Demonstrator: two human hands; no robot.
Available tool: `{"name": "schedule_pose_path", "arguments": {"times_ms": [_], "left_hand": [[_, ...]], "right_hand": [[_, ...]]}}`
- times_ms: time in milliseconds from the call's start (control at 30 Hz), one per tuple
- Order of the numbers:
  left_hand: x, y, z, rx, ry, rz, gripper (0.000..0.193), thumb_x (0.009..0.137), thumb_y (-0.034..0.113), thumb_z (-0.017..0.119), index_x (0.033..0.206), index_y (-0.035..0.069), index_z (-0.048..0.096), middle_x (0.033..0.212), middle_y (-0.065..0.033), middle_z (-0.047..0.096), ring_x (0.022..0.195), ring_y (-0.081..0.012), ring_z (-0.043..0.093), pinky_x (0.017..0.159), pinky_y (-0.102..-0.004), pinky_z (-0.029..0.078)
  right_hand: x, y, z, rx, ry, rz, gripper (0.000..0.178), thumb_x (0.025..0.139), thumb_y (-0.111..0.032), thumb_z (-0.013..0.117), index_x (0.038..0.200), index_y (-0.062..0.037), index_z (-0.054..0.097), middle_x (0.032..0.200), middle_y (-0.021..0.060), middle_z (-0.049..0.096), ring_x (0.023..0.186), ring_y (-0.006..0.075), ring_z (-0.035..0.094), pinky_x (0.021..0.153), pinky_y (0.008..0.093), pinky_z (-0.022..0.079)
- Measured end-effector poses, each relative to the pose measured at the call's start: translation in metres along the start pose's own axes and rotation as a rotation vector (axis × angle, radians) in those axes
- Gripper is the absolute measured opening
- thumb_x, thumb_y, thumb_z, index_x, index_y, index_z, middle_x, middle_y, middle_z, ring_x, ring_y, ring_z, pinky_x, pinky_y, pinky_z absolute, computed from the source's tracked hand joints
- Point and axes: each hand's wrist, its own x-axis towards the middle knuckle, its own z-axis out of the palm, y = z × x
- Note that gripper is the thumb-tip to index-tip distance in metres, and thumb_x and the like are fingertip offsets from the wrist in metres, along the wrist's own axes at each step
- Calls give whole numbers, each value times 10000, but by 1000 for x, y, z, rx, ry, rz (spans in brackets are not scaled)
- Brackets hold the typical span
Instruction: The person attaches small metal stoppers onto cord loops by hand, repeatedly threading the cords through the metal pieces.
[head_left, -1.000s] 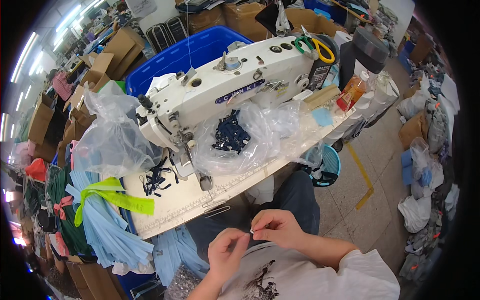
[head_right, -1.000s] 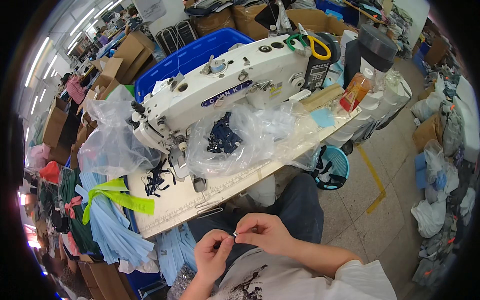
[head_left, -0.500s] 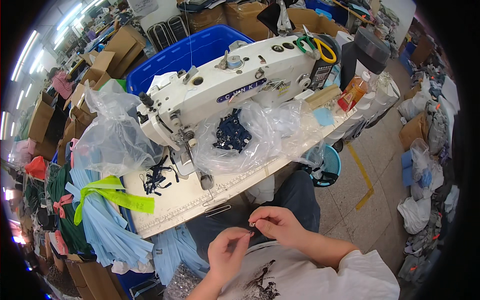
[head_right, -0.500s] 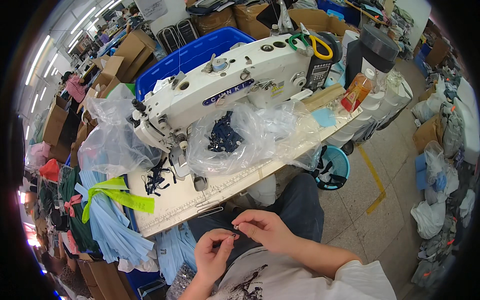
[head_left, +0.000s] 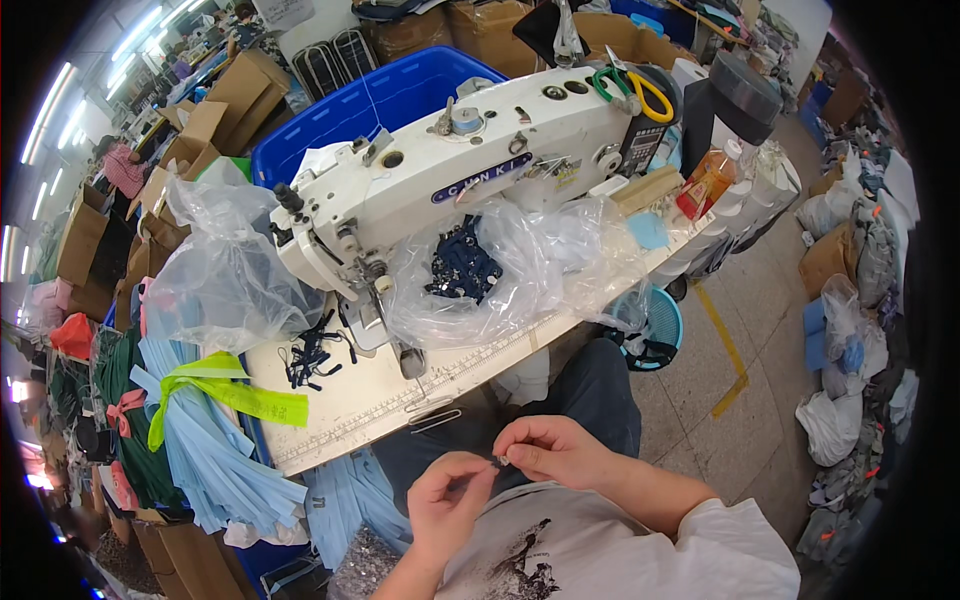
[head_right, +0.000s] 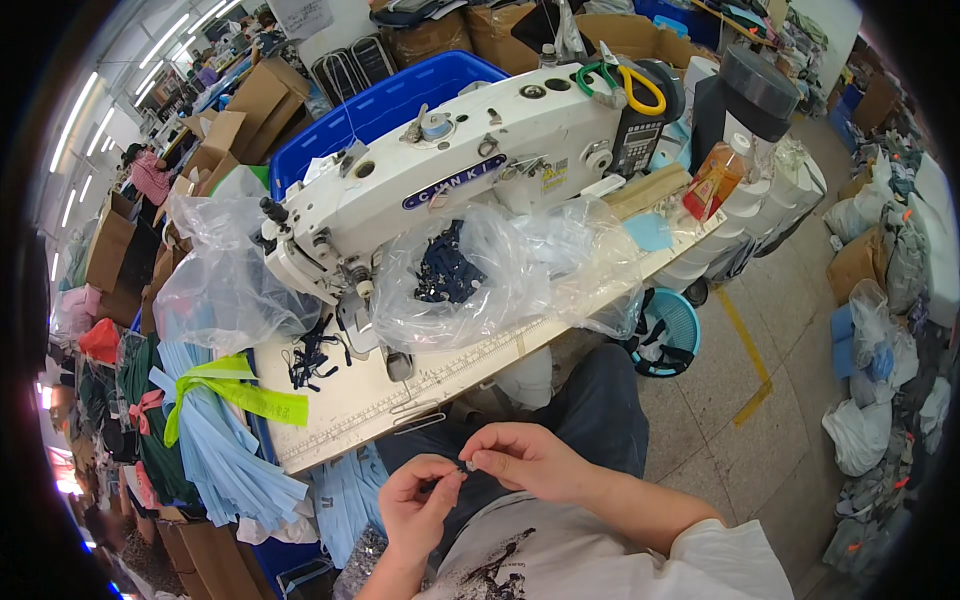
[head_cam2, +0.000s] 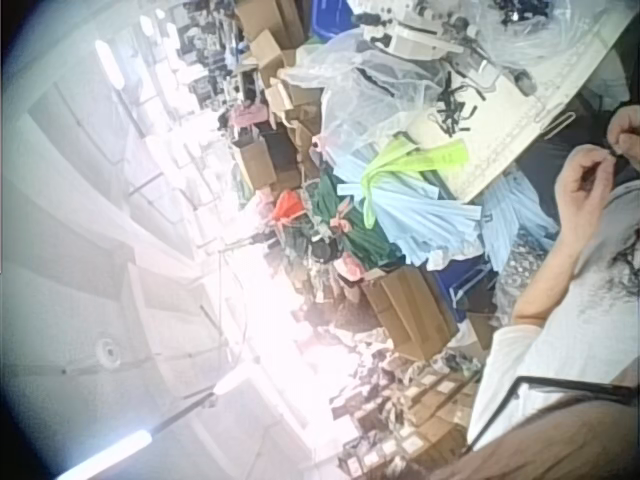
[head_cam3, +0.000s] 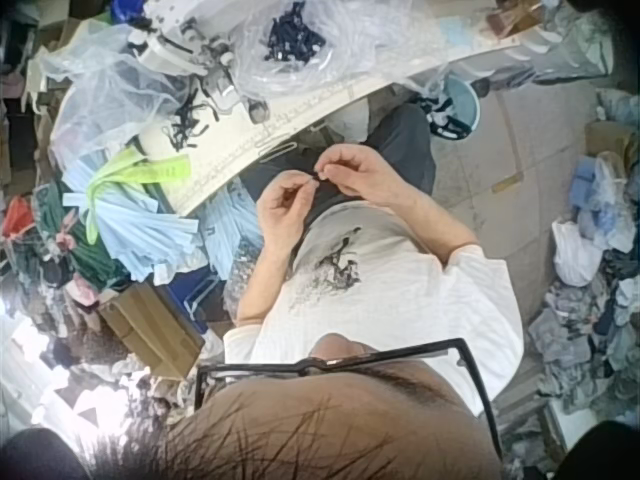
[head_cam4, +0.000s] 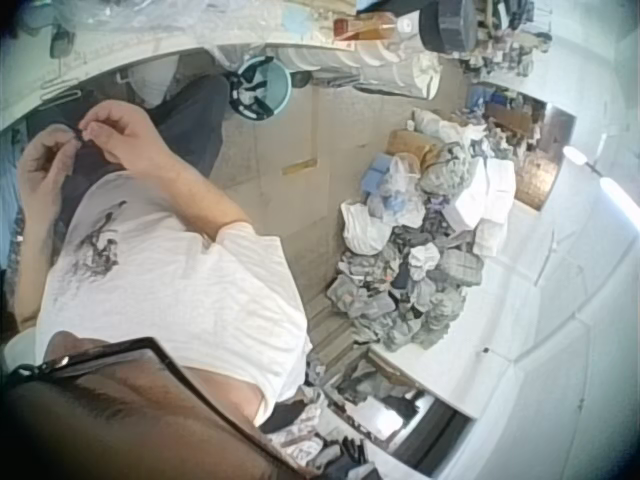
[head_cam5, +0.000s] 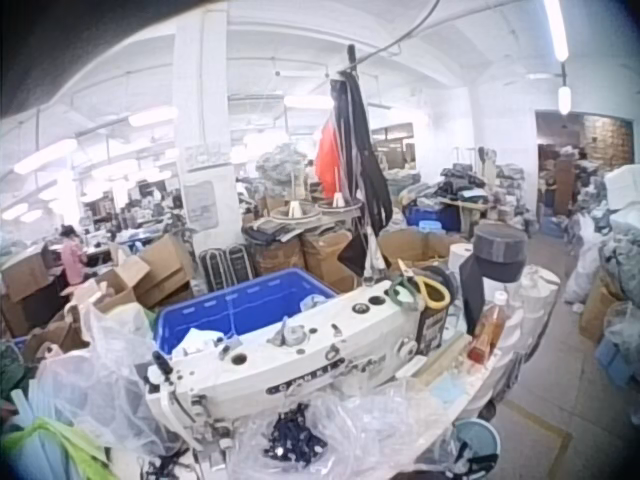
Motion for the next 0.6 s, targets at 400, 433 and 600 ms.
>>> {"name": "schedule_pose_path", "arguments": {"times_ms": [400,433,600], "left_hand": [[-1,-1,3,22,16,-6,129,829,-102,631,940,-36,628,917,-72,642,746,-79,584,650,-192,474],[-1,0,3,22,29,-20,124,835,-95,633,944,-35,630,919,-70,643,734,-74,581,638,-187,468],[-2,-7,5,-55,44,-35,121,850,-72,647,964,-32,638,893,-57,647,706,-59,567,614,-178,456]], "right_hand": [[4,0,5,-726,75,-419,147,930,-97,599,1040,-10,643,896,41,611,818,134,571,707,255,455],[5,-1,7,-767,95,-457,145,916,-86,612,1034,-9,646,903,52,614,815,150,581,707,260,460],[6,3,10,-829,134,-572,158,903,-80,634,1042,-6,645,901,53,617,833,138,591,714,252,468]]}}
